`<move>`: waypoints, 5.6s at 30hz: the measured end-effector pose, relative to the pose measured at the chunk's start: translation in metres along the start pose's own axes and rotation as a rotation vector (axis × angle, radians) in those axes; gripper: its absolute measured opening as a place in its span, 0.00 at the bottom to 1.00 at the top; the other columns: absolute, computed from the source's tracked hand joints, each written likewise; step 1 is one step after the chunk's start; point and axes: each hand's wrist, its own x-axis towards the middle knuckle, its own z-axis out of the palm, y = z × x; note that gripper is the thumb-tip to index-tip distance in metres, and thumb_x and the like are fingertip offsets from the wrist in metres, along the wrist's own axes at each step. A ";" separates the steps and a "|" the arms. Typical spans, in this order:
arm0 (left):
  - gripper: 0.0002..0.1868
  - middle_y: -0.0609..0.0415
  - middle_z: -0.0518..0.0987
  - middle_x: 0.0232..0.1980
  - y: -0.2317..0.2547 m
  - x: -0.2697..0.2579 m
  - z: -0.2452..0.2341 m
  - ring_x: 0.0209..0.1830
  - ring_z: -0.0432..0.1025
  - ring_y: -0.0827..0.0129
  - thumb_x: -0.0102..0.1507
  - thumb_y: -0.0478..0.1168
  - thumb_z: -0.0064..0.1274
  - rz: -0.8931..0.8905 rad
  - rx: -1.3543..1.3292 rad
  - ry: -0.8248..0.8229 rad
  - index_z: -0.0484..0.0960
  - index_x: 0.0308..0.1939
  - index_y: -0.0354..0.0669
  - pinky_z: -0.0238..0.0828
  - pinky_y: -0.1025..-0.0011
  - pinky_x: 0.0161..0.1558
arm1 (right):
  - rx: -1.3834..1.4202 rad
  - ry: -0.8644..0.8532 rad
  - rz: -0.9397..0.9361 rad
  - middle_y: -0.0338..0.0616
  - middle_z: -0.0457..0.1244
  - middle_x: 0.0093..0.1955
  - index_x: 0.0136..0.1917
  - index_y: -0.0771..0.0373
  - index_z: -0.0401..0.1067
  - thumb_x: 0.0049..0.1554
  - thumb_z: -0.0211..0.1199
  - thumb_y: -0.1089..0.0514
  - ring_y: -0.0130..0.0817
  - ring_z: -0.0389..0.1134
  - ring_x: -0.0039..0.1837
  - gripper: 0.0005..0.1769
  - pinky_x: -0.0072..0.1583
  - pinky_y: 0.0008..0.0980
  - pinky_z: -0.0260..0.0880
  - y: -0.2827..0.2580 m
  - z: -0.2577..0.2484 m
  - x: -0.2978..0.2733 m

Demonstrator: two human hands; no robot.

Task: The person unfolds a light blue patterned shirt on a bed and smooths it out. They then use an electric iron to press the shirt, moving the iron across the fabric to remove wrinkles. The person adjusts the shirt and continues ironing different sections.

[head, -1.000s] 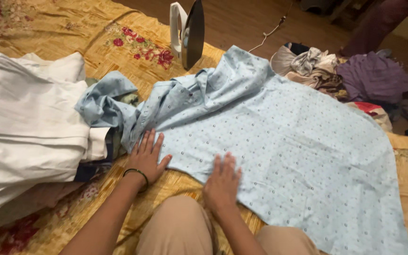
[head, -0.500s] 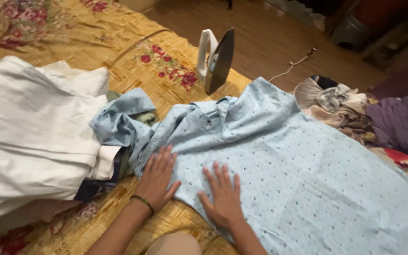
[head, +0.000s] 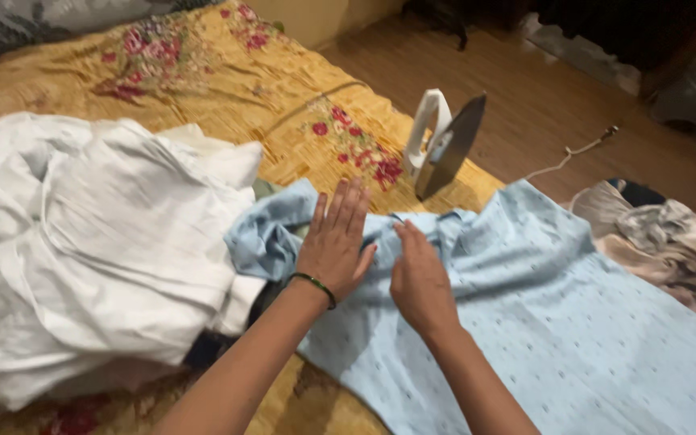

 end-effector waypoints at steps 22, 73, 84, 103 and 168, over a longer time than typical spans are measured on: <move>0.46 0.41 0.46 0.83 -0.132 0.131 0.088 0.83 0.39 0.53 0.63 0.51 0.51 -0.090 -0.082 -0.178 0.49 0.78 0.33 0.32 0.54 0.78 | -0.090 0.547 0.784 0.77 0.31 0.81 0.79 0.82 0.27 0.51 0.61 0.67 0.65 0.33 0.84 0.56 0.80 0.49 0.34 0.111 0.161 0.259; 0.48 0.40 0.42 0.83 0.331 -0.081 0.144 0.83 0.35 0.55 0.65 0.61 0.42 0.417 -0.198 -0.336 0.45 0.78 0.32 0.27 0.51 0.78 | 1.309 1.617 0.653 0.54 0.59 0.64 0.65 0.73 0.58 0.64 0.57 0.62 0.47 0.64 0.69 0.19 0.73 0.46 0.60 0.183 -0.238 -0.410; 0.41 0.42 0.53 0.81 0.322 -0.107 0.141 0.82 0.46 0.56 0.68 0.59 0.38 0.413 -0.219 -0.420 0.53 0.78 0.38 0.30 0.52 0.78 | 1.426 1.602 0.745 0.59 0.63 0.66 0.63 0.72 0.59 0.62 0.58 0.61 0.50 0.65 0.71 0.19 0.72 0.48 0.60 0.154 -0.216 -0.435; 0.46 0.45 0.42 0.83 0.306 -0.102 0.147 0.83 0.34 0.60 0.67 0.66 0.32 0.438 -0.157 -0.727 0.42 0.79 0.39 0.21 0.52 0.76 | 1.225 1.329 1.435 0.46 0.64 0.54 0.57 0.59 0.64 0.67 0.57 0.42 0.42 0.69 0.59 0.19 0.63 0.46 0.69 0.162 -0.198 -0.444; 0.39 0.51 0.40 0.84 0.254 -0.113 0.129 0.83 0.34 0.63 0.68 0.59 0.32 0.348 -0.015 -0.675 0.44 0.80 0.52 0.24 0.50 0.77 | -0.149 0.125 1.466 0.55 0.72 0.41 0.43 0.63 0.82 0.49 0.63 0.24 0.52 0.74 0.46 0.38 0.51 0.47 0.71 0.055 -0.208 -0.285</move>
